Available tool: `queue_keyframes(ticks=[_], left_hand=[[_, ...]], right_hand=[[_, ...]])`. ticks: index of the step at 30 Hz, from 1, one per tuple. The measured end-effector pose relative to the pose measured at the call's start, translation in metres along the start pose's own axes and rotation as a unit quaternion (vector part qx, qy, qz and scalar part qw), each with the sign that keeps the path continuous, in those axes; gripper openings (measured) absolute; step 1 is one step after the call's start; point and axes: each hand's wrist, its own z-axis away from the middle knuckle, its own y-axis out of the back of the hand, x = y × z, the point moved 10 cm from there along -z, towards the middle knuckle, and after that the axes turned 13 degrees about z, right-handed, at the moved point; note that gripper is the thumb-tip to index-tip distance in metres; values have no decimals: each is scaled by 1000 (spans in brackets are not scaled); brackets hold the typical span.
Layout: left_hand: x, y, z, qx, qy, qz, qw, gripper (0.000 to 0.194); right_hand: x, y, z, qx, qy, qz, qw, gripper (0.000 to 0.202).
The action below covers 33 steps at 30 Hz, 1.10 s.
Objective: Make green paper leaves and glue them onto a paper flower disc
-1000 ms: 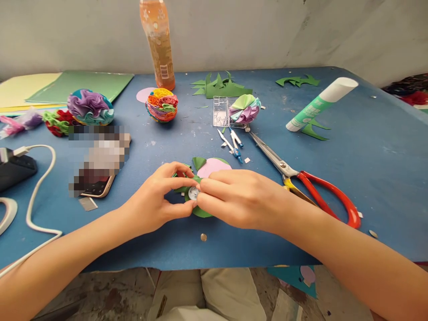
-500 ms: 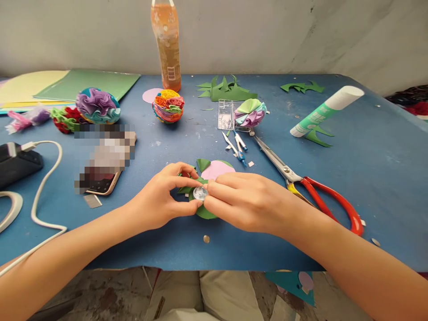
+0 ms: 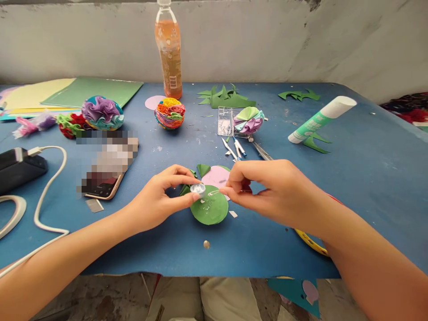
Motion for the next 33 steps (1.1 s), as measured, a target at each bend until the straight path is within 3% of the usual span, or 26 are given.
queue_keyframes(ticks=[3,7,19,26,33], left_hand=[[2,5,0,17,-9,-5,1000,21],[13,-2,4,0,-82,-58,995,24],[40,-20,16,-36,-242,-216,945,22],[44,-16,17,-27,-238,-245,940,21],[44,-12,15,-21,-209,-225,952,22]], right_hand=[[18,-21,-1,-74,-83,-61,992,16],[22,-37,-1,-113,-131,-119,978,17],[14,-41,0,-122,-136,-141,973,12],[15,-33,3,-109,-151,-121,975,14],[13,-37,2,-112,-130,-119,978,14]])
